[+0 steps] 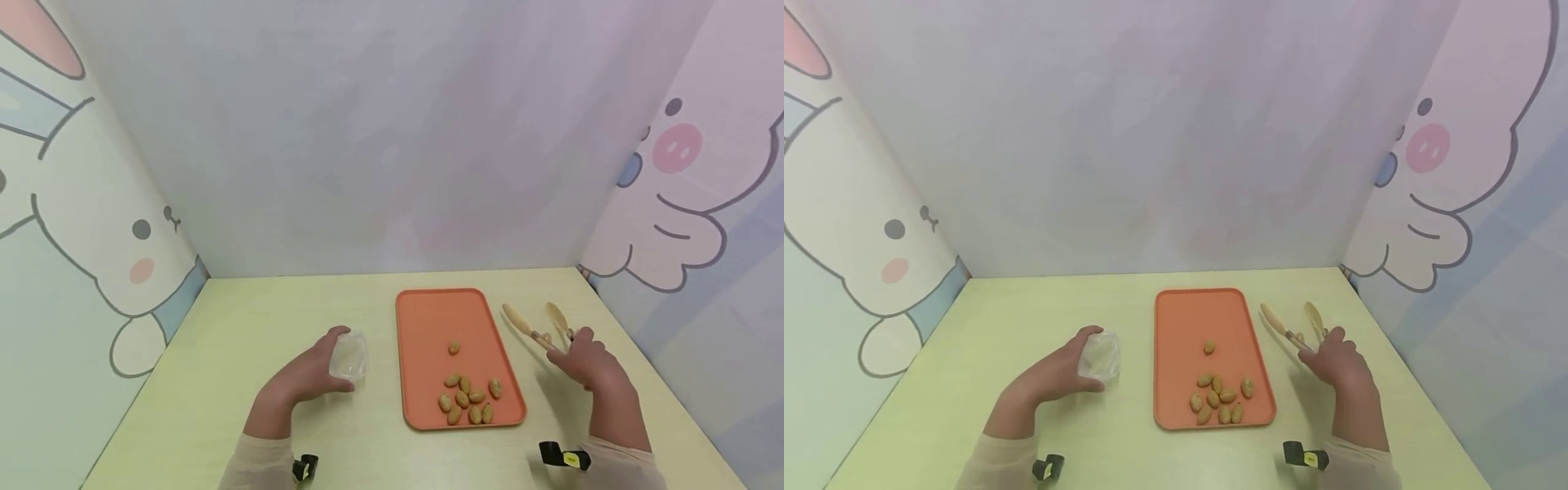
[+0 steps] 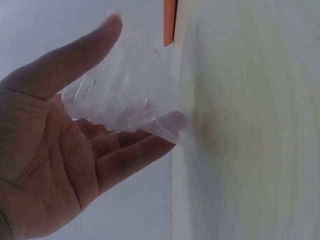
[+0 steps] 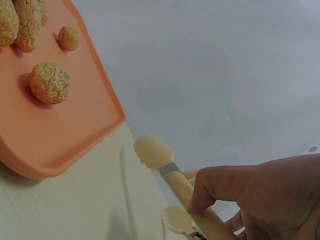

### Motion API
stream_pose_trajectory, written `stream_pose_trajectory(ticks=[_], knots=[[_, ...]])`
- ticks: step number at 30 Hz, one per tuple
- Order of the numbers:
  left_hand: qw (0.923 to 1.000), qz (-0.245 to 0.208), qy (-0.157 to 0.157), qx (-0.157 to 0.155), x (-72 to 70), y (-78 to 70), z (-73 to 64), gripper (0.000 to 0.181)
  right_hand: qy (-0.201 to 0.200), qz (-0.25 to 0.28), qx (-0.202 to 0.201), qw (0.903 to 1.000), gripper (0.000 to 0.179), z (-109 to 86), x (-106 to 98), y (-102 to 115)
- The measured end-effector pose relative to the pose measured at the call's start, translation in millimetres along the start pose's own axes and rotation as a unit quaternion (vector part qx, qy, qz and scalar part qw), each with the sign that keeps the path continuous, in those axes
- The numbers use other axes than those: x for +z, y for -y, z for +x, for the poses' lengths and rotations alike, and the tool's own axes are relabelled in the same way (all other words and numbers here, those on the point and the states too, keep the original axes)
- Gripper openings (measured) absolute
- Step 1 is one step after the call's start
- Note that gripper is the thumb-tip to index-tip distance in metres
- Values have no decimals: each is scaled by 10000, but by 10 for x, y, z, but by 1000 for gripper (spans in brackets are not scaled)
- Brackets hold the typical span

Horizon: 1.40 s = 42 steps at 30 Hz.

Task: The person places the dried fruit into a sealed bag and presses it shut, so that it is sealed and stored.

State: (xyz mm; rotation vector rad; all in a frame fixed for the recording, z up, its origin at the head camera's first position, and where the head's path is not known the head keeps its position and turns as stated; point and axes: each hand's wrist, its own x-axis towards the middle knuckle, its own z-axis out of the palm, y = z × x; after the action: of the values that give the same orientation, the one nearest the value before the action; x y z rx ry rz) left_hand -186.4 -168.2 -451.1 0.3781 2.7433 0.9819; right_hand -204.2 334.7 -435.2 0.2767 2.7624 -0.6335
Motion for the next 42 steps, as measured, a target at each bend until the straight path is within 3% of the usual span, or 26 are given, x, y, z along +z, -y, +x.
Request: stream_pose_trajectory(ticks=[12, 19, 27, 31, 35, 42], knots=[[9992, -114, 266, 277, -19, 63, 3, 103, -233, -226, -462, 9984, 121, -36, -88, 2], [9990, -132, 315, 290, -31, 67, 10, 98, -424, -367, -908, 9943, 117, -136, -144, 155], [9988, -193, 372, 240, -31, 86, 35, 98, -172, -61, -1471, 9890, 89, -297, -136, 358], [9990, -215, 370, 110, -49, 97, 31, 104, 209, -198, -1428, 9893, 81, -326, -127, 442], [9991, -203, 377, 24, -69, 113, 22, 109, 411, -510, -1422, 9877, 86, -314, -107, 493], [9980, -232, 579, 127, -90, 160, 16, 95, 508, -618, -1361, 9875, 73, -282, -12, 512]])
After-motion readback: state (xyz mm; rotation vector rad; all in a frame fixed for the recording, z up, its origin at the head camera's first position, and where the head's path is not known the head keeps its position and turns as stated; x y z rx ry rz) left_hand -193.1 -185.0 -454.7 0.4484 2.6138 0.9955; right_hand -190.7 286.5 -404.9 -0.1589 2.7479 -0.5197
